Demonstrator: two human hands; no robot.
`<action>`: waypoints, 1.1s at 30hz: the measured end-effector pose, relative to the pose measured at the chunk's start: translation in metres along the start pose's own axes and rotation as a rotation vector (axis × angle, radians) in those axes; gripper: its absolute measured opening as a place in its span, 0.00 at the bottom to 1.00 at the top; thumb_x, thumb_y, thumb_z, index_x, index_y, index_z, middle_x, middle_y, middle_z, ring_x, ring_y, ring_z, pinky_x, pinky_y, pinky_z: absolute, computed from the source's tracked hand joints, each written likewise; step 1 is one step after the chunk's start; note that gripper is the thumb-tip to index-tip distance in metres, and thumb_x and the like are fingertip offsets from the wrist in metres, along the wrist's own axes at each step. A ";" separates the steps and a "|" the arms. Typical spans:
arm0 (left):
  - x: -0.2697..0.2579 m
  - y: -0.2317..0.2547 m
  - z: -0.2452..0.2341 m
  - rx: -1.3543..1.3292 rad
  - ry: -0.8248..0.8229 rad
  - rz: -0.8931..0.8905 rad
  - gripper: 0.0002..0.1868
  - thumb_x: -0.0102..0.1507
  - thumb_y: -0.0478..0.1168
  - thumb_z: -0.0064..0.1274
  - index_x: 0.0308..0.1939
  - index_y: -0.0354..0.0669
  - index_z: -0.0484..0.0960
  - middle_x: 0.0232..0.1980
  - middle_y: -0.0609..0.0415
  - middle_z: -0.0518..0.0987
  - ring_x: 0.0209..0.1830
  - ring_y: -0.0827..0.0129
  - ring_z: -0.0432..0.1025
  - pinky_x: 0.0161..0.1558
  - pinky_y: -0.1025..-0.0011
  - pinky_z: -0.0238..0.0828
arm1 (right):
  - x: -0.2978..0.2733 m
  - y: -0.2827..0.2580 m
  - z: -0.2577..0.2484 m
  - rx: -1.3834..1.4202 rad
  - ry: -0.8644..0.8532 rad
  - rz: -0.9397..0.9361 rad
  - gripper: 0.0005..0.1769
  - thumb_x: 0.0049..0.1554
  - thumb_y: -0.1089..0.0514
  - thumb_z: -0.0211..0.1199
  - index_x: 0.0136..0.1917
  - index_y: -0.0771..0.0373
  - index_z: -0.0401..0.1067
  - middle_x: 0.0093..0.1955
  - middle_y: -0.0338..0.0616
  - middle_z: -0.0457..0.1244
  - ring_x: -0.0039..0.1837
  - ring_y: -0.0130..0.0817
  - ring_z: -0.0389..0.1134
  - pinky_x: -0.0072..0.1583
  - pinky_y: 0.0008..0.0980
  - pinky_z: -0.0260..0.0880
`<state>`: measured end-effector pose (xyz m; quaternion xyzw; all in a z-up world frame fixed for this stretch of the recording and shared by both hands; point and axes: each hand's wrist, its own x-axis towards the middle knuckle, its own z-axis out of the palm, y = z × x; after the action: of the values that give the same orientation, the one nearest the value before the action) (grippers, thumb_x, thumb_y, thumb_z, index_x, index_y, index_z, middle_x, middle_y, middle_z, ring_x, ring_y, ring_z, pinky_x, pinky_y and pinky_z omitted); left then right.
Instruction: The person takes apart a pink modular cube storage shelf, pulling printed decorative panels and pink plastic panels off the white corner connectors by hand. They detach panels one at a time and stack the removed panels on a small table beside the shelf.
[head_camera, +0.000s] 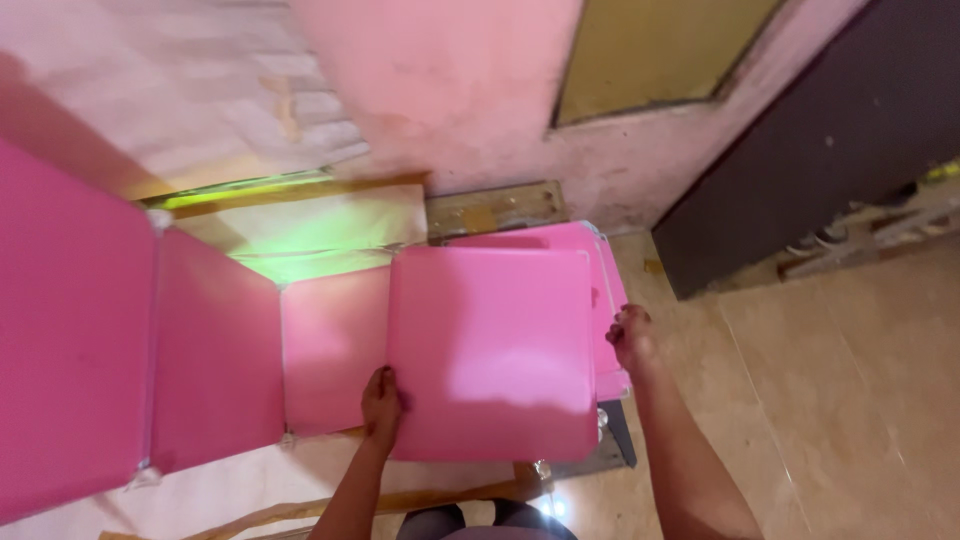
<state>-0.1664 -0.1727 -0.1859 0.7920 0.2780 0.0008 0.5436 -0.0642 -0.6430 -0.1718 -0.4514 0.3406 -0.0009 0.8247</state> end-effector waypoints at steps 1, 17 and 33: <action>0.003 -0.002 0.013 0.002 0.018 0.063 0.22 0.71 0.50 0.45 0.59 0.36 0.81 0.45 0.49 0.82 0.41 0.66 0.74 0.45 0.67 0.71 | -0.007 0.009 -0.009 -0.055 0.046 -0.025 0.05 0.63 0.57 0.51 0.45 0.59 0.62 0.34 0.40 0.57 0.30 0.27 0.55 0.32 0.31 0.57; 0.011 -0.014 0.159 0.095 0.090 0.054 0.22 0.74 0.49 0.41 0.56 0.33 0.79 0.51 0.39 0.81 0.49 0.49 0.74 0.53 0.58 0.69 | -0.136 0.134 -0.117 -0.504 0.147 0.097 0.19 0.56 0.59 0.70 0.56 0.71 0.71 0.41 0.44 0.67 0.41 0.34 0.68 0.43 0.33 0.71; 0.019 -0.056 0.169 0.315 -0.109 0.078 0.35 0.62 0.37 0.51 0.75 0.40 0.64 0.67 0.32 0.67 0.65 0.39 0.65 0.65 0.54 0.63 | -0.134 0.199 -0.105 -1.311 -0.085 -0.063 0.16 0.44 0.57 0.75 0.39 0.68 0.73 0.38 0.56 0.68 0.44 0.53 0.72 0.48 0.45 0.72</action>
<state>-0.1240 -0.2957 -0.3088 0.8763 0.2138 -0.0645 0.4268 -0.2875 -0.5619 -0.2833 -0.8698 0.2242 0.2003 0.3912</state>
